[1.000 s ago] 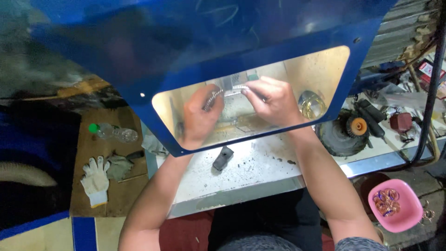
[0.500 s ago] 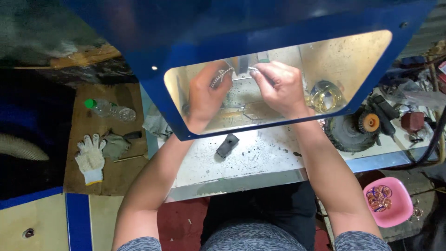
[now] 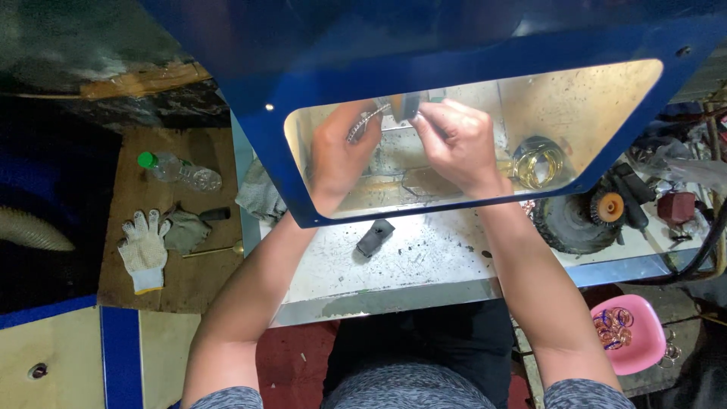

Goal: Polishing a metal jewelry chain using a handheld tool inside a protective enclosure

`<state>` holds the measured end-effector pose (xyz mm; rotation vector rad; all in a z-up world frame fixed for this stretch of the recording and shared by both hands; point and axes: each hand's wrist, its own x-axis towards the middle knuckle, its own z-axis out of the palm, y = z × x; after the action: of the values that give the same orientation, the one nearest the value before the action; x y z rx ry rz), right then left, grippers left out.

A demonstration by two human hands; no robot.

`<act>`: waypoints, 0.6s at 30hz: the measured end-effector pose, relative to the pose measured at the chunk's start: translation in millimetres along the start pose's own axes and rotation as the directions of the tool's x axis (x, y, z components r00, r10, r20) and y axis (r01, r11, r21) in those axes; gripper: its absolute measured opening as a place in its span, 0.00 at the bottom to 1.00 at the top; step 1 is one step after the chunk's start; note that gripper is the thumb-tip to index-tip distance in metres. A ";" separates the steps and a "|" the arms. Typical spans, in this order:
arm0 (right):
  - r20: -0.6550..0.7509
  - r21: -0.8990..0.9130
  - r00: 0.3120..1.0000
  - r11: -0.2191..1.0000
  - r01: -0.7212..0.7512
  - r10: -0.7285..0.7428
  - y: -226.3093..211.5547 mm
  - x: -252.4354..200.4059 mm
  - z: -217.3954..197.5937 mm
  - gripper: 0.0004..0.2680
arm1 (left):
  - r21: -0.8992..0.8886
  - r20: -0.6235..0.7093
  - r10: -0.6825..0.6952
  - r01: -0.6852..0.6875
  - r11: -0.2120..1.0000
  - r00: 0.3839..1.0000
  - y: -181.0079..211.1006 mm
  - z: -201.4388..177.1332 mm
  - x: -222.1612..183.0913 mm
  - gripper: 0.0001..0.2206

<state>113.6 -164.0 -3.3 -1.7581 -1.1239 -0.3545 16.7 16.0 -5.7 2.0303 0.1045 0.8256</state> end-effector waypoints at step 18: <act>0.018 -0.028 0.999 0.999 0.034 -0.033 21.8 -8.9 19.7 0.05 | 0.089 0.014 -0.077 0.075 0.993 0.997 5.3 -12.8 -8.1 0.06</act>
<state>121.8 -154.0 -31.2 -1.7717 -1.1672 -0.3775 1.6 19.2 -1.1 2.1028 0.2110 0.7674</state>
